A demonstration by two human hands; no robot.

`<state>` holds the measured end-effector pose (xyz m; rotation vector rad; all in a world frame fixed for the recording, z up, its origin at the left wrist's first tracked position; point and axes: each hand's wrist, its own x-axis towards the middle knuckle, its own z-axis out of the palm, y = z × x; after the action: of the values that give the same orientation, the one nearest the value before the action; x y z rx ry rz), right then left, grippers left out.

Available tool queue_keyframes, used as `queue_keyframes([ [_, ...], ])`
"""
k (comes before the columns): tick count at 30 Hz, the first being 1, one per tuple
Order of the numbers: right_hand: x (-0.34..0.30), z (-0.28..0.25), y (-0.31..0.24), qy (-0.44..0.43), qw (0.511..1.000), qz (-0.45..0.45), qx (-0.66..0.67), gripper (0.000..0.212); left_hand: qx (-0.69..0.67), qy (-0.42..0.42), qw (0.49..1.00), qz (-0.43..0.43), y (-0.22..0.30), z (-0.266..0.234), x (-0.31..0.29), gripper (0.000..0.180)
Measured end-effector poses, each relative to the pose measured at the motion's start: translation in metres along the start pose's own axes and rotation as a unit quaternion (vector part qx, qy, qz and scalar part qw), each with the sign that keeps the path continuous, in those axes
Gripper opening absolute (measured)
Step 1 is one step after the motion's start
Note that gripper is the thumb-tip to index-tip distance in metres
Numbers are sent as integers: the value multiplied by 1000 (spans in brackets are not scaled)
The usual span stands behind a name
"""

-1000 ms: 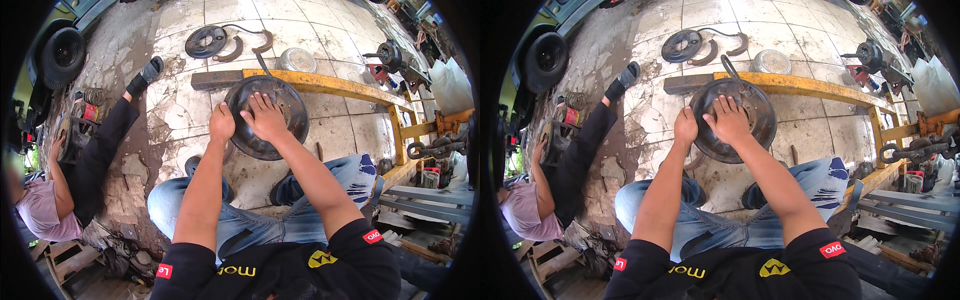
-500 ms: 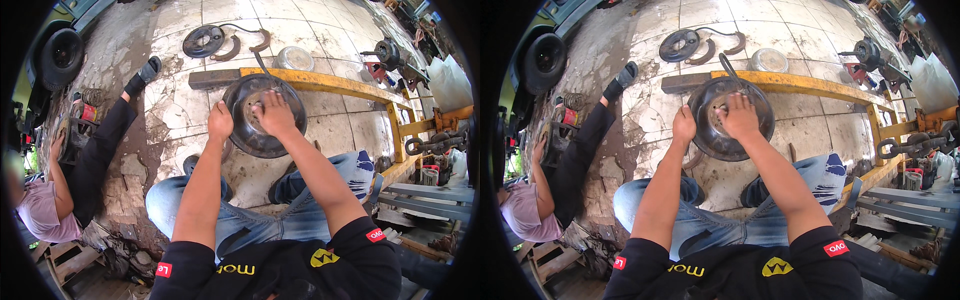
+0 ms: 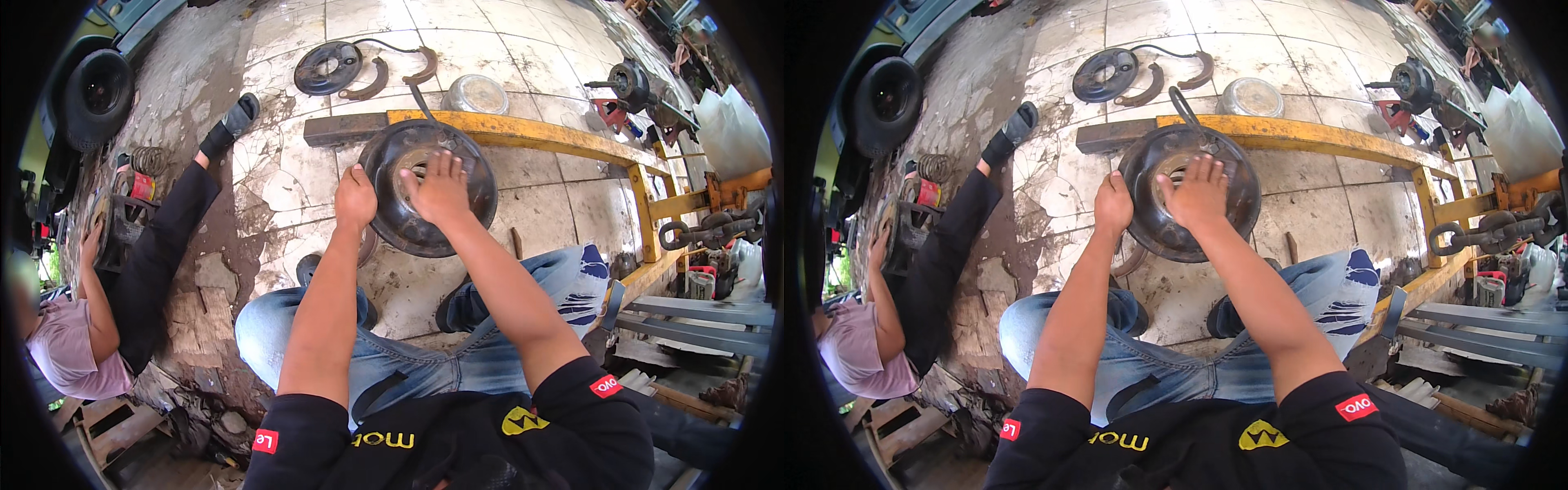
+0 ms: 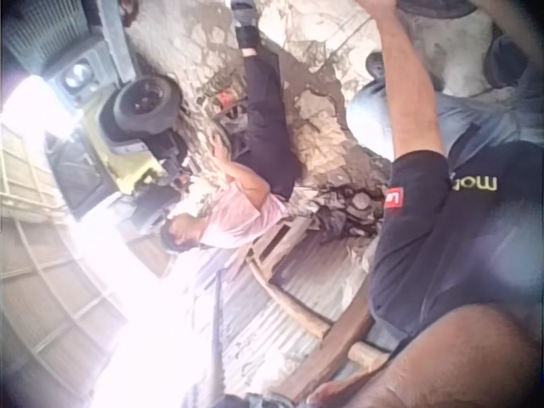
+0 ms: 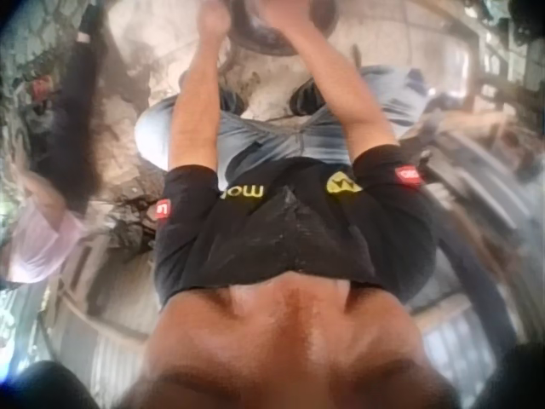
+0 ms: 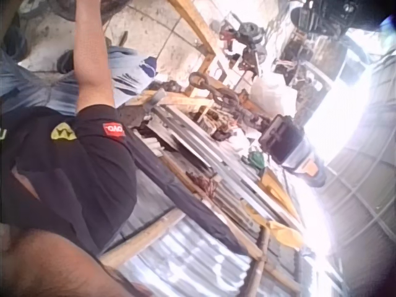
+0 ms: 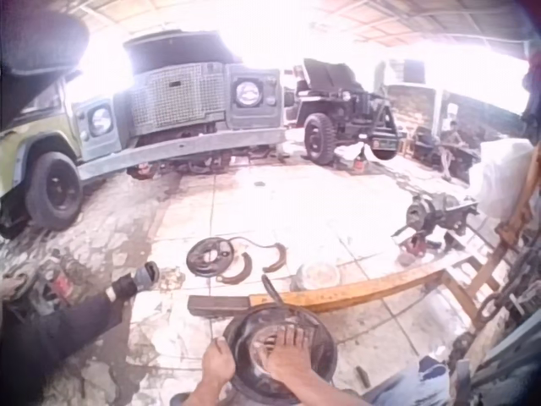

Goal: The person sits on the floor and scrubs the inside and outside surfaces of a brake drum using a wire brush. They rotate the drum periodically to access different areas and continue scrubbing throughout the clip.

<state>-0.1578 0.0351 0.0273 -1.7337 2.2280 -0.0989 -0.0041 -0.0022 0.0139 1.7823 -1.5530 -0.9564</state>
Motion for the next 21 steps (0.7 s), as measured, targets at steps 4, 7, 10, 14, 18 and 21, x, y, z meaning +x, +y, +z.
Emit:
queue_keyframes([
  [4, 9, 5, 8, 3, 994, -100, 32, 79, 8, 0, 1000, 4, -3, 6, 4, 50],
  [7, -10, 10, 26, 0, 1000, -30, 0, 79, 16, 10, 1000, 3, -3, 0, 1, 50],
  [10, -25, 0, 34, -25, 998, 49, -10, 80, 1, -15, 1000, -17, 2, -4, 1, 50],
  [14, 4, 5, 13, 19, 998, -45, 37, 80, 2, 0, 1000, 2, 0, 4, 2, 50],
  [18, 7, 7, 16, 10, 993, -111, 44, 81, -3, 6, 1000, 6, -3, 8, 3, 51],
  [21, -15, -3, 45, -24, 997, -61, 28, 80, 4, 7, 1000, -4, -5, 6, 4, 52],
])
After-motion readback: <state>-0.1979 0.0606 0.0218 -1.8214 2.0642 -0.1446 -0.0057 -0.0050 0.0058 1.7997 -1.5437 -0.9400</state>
